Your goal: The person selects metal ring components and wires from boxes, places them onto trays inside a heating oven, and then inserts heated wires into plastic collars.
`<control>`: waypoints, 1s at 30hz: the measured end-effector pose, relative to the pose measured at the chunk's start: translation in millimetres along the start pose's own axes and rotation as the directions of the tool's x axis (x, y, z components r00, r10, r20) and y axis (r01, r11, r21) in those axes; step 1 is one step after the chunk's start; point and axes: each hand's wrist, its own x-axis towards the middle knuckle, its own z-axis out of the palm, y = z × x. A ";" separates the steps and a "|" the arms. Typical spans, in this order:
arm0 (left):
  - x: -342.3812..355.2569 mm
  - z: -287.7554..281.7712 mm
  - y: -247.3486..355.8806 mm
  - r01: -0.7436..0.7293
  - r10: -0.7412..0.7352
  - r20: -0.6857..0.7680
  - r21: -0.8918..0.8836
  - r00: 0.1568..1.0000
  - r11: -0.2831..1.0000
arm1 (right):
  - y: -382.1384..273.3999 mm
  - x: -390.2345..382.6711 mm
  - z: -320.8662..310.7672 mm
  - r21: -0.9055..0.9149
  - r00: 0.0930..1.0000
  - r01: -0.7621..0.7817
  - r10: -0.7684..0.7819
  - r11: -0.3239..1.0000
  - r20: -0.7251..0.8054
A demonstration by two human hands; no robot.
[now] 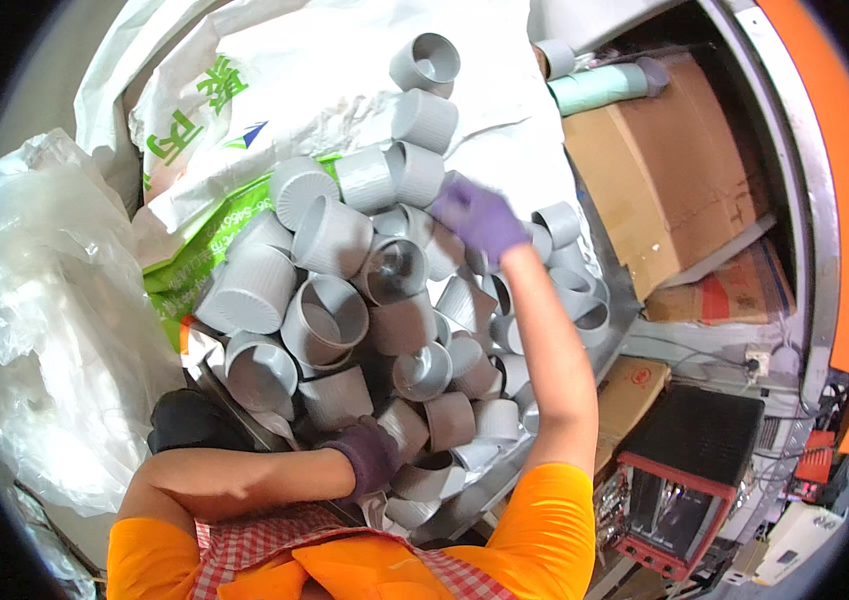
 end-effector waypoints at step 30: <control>-19.8 -25.5 -10.8 0.060 -0.055 -0.041 0.134 0.998 0.989 | 75.3 -122.1 32.3 0.067 0.771 -0.596 0.547 0.800 0.325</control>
